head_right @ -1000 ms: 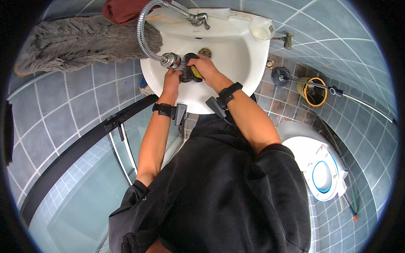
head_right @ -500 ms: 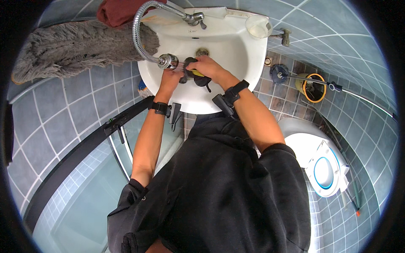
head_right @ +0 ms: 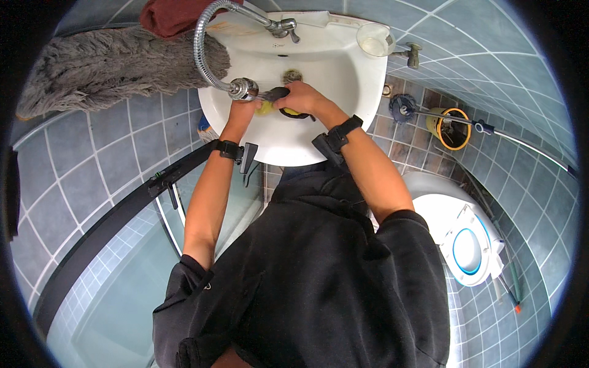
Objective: The person wipes the armrests and gaps of several grey chairs using a yellow cloth, passes through gold fringe curtains, wipes a glass shower door, and rinses their hands and the cloth in a sink.
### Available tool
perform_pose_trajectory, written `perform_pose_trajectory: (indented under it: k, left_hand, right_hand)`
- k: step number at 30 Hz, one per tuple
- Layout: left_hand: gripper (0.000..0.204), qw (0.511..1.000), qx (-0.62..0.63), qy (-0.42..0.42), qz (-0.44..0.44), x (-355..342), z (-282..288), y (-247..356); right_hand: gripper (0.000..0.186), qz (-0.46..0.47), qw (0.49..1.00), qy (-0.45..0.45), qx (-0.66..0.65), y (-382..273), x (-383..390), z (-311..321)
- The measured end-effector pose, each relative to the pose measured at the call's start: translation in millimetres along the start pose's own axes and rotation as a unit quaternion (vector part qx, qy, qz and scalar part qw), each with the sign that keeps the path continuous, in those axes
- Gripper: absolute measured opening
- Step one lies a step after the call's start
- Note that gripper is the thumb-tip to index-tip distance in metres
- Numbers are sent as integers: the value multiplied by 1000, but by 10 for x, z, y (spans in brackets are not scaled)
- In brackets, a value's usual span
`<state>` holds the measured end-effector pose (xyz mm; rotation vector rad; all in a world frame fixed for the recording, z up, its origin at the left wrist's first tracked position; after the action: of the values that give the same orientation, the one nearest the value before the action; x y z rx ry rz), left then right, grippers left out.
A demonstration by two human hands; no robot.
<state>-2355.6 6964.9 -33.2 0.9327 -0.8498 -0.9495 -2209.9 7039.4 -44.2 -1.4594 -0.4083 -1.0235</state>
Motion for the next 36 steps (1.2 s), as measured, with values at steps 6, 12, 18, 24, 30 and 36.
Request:
perform_pose_trajectory:
  k: [6,12,18,24,30,36]
  left_hand:
    - [24,984,129,-14,125,50,-40,-144]
    - [36,974,98,-158,127,161,-47,268]
    - [37,976,104,-136,131,149,60,365]
    - [29,969,88,-146,178,171,191,7]
    - [26,982,98,-46,152,77,220,26]
    - [26,976,88,-5,201,68,266,-101]
  right_hand:
    - [46,84,990,98,54,-68,70,107]
    - [44,170,969,177,-2,-108,98,131]
    - [41,97,981,132,-103,-82,100,174]
    - [41,82,987,107,-86,-118,22,151]
    - [42,23,995,13,-101,-2,-98,6]
    - [32,70,994,4,-85,-4,-91,32]
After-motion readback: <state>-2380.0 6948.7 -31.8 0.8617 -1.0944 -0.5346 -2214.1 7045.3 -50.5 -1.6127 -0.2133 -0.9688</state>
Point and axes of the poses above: each hand's wrist, its own x-axis away from the middle knuckle, its own z-axis out of the back of the hand, y = z × x, the point moved 9 cm from there along -x, towards the middle knuckle, and after that the axes turned 13 degrees about -z, right-handed, at the moved point
